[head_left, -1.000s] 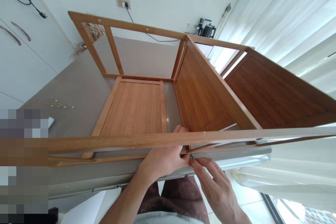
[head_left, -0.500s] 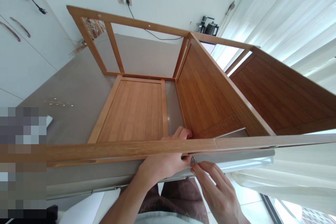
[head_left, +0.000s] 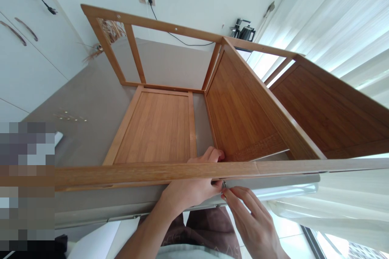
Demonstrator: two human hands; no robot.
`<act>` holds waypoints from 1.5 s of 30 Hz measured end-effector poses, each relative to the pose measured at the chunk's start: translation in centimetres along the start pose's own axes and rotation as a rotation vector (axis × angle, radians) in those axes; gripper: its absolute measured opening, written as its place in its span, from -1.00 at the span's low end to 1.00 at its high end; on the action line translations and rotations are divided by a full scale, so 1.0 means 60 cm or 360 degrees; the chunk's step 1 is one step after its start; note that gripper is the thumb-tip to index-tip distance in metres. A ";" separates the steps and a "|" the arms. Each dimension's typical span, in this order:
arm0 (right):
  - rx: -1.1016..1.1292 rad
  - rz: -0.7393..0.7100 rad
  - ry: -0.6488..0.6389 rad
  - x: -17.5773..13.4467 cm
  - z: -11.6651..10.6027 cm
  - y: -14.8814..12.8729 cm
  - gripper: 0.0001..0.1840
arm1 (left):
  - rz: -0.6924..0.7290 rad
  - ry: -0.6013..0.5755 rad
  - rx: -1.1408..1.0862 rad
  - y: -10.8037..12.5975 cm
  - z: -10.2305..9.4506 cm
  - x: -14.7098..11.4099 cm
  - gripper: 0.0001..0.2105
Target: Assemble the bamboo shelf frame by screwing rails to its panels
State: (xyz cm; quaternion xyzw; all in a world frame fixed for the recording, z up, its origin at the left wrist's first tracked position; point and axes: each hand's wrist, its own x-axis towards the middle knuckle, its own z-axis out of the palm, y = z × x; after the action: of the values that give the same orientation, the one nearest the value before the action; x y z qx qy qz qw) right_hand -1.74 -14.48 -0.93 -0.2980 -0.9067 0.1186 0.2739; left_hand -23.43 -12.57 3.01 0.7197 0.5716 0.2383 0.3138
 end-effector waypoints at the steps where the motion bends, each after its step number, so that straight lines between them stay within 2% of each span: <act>1: 0.0005 0.0007 -0.0005 0.000 0.000 0.000 -0.59 | 0.0001 -0.0003 0.0008 0.000 0.000 0.000 -0.66; 8: 0.0053 0.0099 0.0062 0.005 0.003 -0.005 -0.63 | 0.0003 0.0002 -0.0007 0.000 -0.001 0.000 -0.66; 13: 0.0057 0.0269 0.0235 0.019 0.001 -0.009 -0.80 | 0.0019 0.0038 -0.0002 -0.001 0.002 0.000 -0.65; 17: 0.0054 0.0348 0.0276 0.019 -0.004 -0.007 -0.87 | 0.0043 0.0052 0.0006 -0.001 0.003 0.001 -0.65; 22: 0.0074 0.0387 0.0243 0.018 -0.007 -0.006 -0.86 | 0.0038 0.0047 0.0032 -0.001 0.001 0.000 -0.66; 31: 0.0015 0.0399 0.0269 0.024 -0.008 -0.007 -0.86 | 0.0073 0.0028 -0.0224 -0.003 0.004 -0.001 -0.67; 40: 0.0018 0.0460 0.0298 0.013 -0.001 -0.001 -0.86 | 0.0038 0.0068 -0.0051 -0.003 0.005 -0.002 -0.69; 45: 0.0044 0.0459 0.0291 0.012 -0.001 0.000 -0.87 | 0.0055 0.0018 -0.0132 -0.002 0.002 -0.003 -0.69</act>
State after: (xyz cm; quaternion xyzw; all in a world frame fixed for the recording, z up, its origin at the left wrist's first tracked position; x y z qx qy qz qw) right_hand -2.20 -14.04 -0.58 -0.4309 -0.8240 0.1416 0.3395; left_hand -23.44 -12.73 2.84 0.7145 0.5504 0.2713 0.3360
